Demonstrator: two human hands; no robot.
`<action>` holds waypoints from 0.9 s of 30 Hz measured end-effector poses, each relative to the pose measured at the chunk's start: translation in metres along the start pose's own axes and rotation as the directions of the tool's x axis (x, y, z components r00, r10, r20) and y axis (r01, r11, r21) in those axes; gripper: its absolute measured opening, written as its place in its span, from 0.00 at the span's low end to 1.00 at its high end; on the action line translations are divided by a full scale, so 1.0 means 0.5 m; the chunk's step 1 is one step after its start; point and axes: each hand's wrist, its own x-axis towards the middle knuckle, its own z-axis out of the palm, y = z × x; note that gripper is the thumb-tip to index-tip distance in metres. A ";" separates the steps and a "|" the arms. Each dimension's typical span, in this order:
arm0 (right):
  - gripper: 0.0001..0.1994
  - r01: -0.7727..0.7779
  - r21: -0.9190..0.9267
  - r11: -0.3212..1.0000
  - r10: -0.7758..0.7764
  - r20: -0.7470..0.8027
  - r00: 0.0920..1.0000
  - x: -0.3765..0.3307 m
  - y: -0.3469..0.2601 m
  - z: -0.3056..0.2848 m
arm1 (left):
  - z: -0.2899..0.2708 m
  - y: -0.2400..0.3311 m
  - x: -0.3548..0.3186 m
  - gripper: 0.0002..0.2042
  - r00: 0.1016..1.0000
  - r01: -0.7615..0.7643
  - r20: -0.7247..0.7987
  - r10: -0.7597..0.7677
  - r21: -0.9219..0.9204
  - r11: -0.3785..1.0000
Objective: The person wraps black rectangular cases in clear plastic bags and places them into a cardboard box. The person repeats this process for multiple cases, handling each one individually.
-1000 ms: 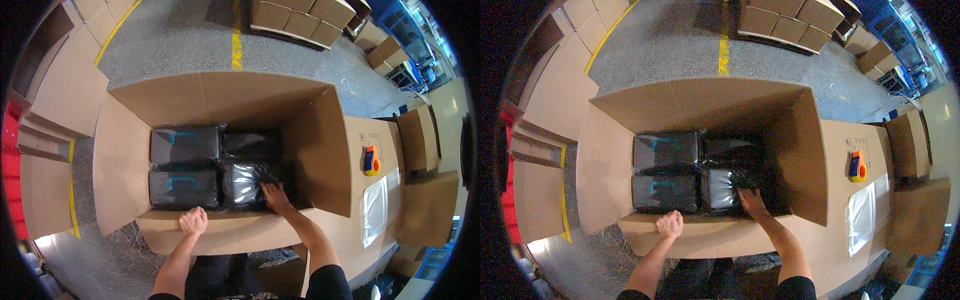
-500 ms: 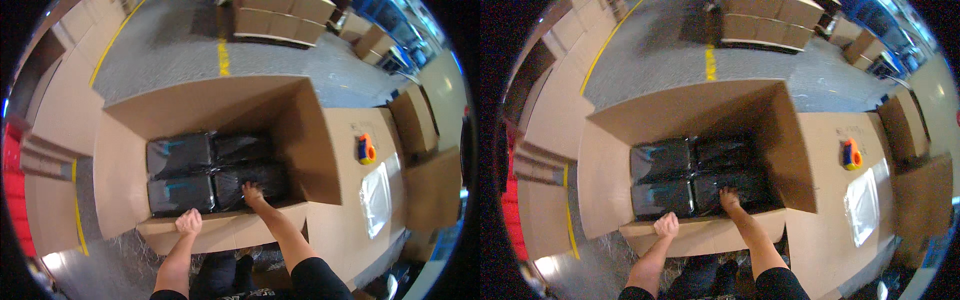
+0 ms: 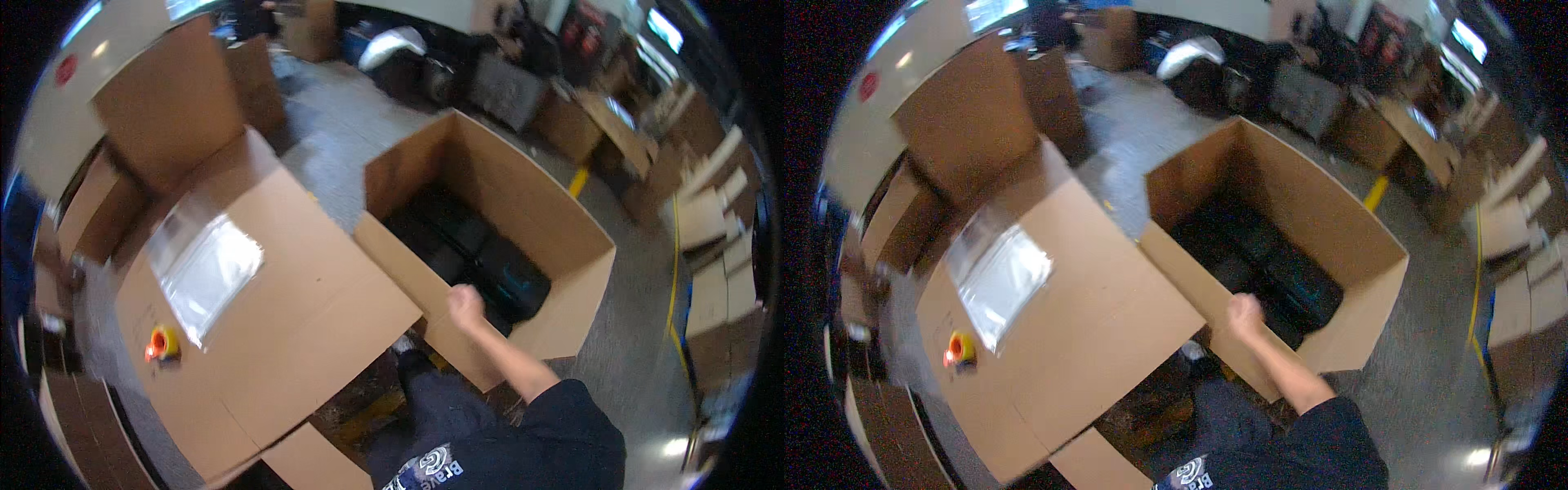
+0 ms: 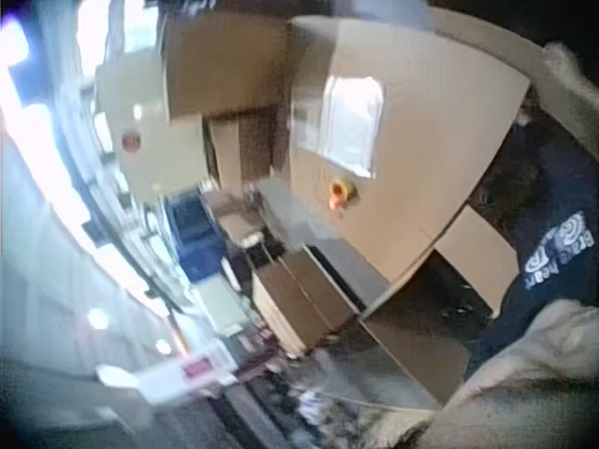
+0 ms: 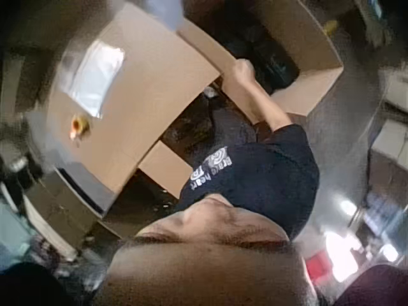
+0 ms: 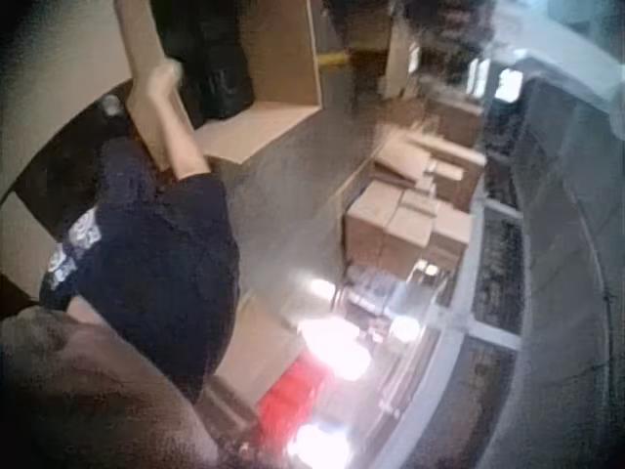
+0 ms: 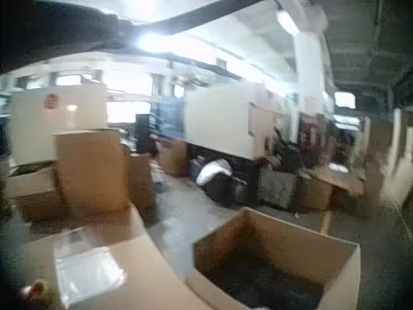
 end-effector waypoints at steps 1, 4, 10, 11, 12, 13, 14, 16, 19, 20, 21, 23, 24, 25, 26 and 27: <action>0.06 -0.004 -0.122 0.993 -0.005 -0.079 0.997 0.056 0.080 -0.030 | 0.022 0.039 0.029 0.14 0.994 -0.020 0.108 0.022 -0.012 1.000; 0.16 -0.355 -0.279 0.892 0.423 0.237 0.875 0.175 0.260 -0.049 | 0.065 0.131 0.069 0.15 0.928 -0.015 0.373 0.009 0.012 1.000; 0.51 -0.122 -0.515 0.849 0.457 0.597 0.659 0.378 0.256 0.259 | 0.029 0.178 0.069 0.18 0.793 -0.199 0.595 0.130 0.051 0.979; 0.54 -0.102 -0.582 0.807 0.512 0.604 0.610 0.410 0.238 0.319 | 0.015 0.182 0.063 0.18 0.773 -0.283 0.603 0.199 0.046 0.958; 0.55 -0.148 -0.583 0.799 0.549 0.606 0.576 0.445 0.235 0.360 | -0.011 0.189 0.055 0.20 0.746 -0.231 0.641 0.181 -0.007 0.973; 0.56 -0.200 -0.582 0.789 0.583 0.603 0.545 0.469 0.235 0.391 | -0.035 0.198 0.046 0.18 0.706 0.060 0.705 -0.067 0.035 0.998; 0.57 -0.280 -0.539 0.794 0.597 0.610 0.520 0.488 0.239 0.413 | -0.060 0.208 0.041 0.17 0.599 0.336 0.748 -0.288 0.091 0.937; 0.57 -0.267 -0.535 0.801 0.594 0.665 0.453 0.517 0.260 0.426 | -0.091 0.228 0.047 0.18 0.333 0.745 0.600 -0.727 0.306 0.593; 0.56 -0.311 -0.532 0.787 0.616 0.658 0.434 0.530 0.258 0.416 | -0.089 0.278 0.096 0.22 0.389 0.702 0.633 -0.669 0.267 0.661; 0.56 -0.345 -0.514 0.786 0.618 0.629 0.471 0.527 0.241 0.403 | -0.083 0.301 0.130 0.23 0.419 0.610 0.676 -0.607 0.285 0.739; 0.55 -0.343 -0.525 0.779 0.624 0.592 0.510 0.526 0.218 0.387 | -0.033 0.332 0.157 0.19 0.872 0.089 0.483 -0.081 0.006 0.996; 0.54 -0.367 -0.530 0.764 0.631 0.497 0.596 0.499 0.147 0.328 | 0.006 0.406 0.252 0.15 0.695 0.389 0.611 -0.379 0.125 0.913; 0.53 -0.359 -0.457 0.814 0.559 0.447 0.698 0.483 0.113 0.280 | 0.022 0.448 0.307 0.15 0.738 0.232 0.614 -0.281 0.160 0.960; 0.53 -0.361 -0.463 0.810 0.559 0.419 0.716 0.467 0.082 0.221 | 0.034 0.496 0.349 0.20 0.677 0.318 0.685 -0.270 0.059 0.946; 0.53 -0.366 -0.360 0.858 0.485 0.335 0.808 0.446 0.056 0.151 | 0.049 0.547 0.387 0.20 0.648 0.376 0.733 -0.205 -0.074 0.924; 0.53 -0.332 -0.239 0.913 0.387 0.244 0.889 0.423 0.033 0.077 | 0.061 0.598 0.414 0.20 0.641 0.423 0.763 -0.090 -0.252 0.871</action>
